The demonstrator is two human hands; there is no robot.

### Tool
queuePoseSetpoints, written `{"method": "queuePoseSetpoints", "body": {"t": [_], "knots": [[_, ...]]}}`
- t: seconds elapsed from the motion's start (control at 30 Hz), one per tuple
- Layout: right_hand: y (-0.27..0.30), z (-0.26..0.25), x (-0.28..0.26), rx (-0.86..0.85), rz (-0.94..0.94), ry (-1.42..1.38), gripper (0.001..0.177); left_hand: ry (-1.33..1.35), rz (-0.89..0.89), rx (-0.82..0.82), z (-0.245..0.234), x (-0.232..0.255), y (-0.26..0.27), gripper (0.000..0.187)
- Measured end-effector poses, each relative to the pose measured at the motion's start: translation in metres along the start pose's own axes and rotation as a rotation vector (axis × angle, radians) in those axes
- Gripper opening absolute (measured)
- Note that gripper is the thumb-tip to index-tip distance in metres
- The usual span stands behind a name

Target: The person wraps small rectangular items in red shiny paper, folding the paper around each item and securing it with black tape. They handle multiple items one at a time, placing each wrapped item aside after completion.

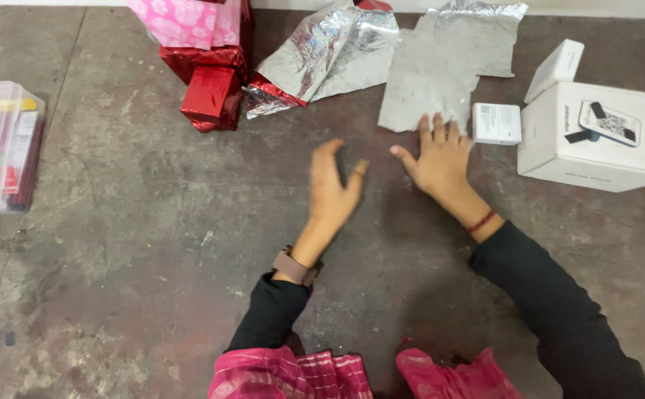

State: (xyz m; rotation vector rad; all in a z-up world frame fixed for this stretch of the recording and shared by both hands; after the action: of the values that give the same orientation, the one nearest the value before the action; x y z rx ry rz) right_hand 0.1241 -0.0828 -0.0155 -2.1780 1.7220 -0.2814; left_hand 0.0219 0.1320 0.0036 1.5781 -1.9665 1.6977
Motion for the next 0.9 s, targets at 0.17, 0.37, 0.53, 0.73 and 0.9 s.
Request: {"method": "queuePoseSetpoints", "body": {"t": [0.17, 0.37, 0.53, 0.73, 0.9], "knots": [[0.052, -0.051, -0.011, -0.17, -0.164, -0.409, 0.053, -0.006, 0.015, -0.24, 0.032, 0.043, 0.035, 0.065], [0.035, -0.069, 0.035, 0.069, -0.079, -0.399, 0.031, -0.186, 0.05, -0.237, 0.034, 0.078, 0.039, 0.084], [0.009, -0.047, 0.086, 0.241, 0.016, -0.176, 0.067, -0.248, 0.059, -0.225, 0.045, 0.094, 0.033, 0.095], [0.01, -0.017, 0.094, 0.18, 0.086, -0.191, 0.064, -0.324, 0.155, -0.457, 0.077, 0.086, 0.04, 0.062], [0.012, -0.019, 0.097, 0.15, 0.167, -0.337, 0.068, -0.373, 0.117, -0.37, 0.072, 0.076, 0.047, 0.027]]}}
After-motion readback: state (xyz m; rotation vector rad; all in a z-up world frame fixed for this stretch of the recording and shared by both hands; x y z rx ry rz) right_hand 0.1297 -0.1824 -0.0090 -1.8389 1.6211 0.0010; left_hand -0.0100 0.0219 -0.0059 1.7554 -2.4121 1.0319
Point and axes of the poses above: each hand's wrist, its own y-axis away from the middle knuckle, its own z-axis out of the palm, x = y × z, the point moved 2 cm from there along -y, towards the middle knuckle, and after that the axes turned 10 degrees about z, right-handed, at the moved point
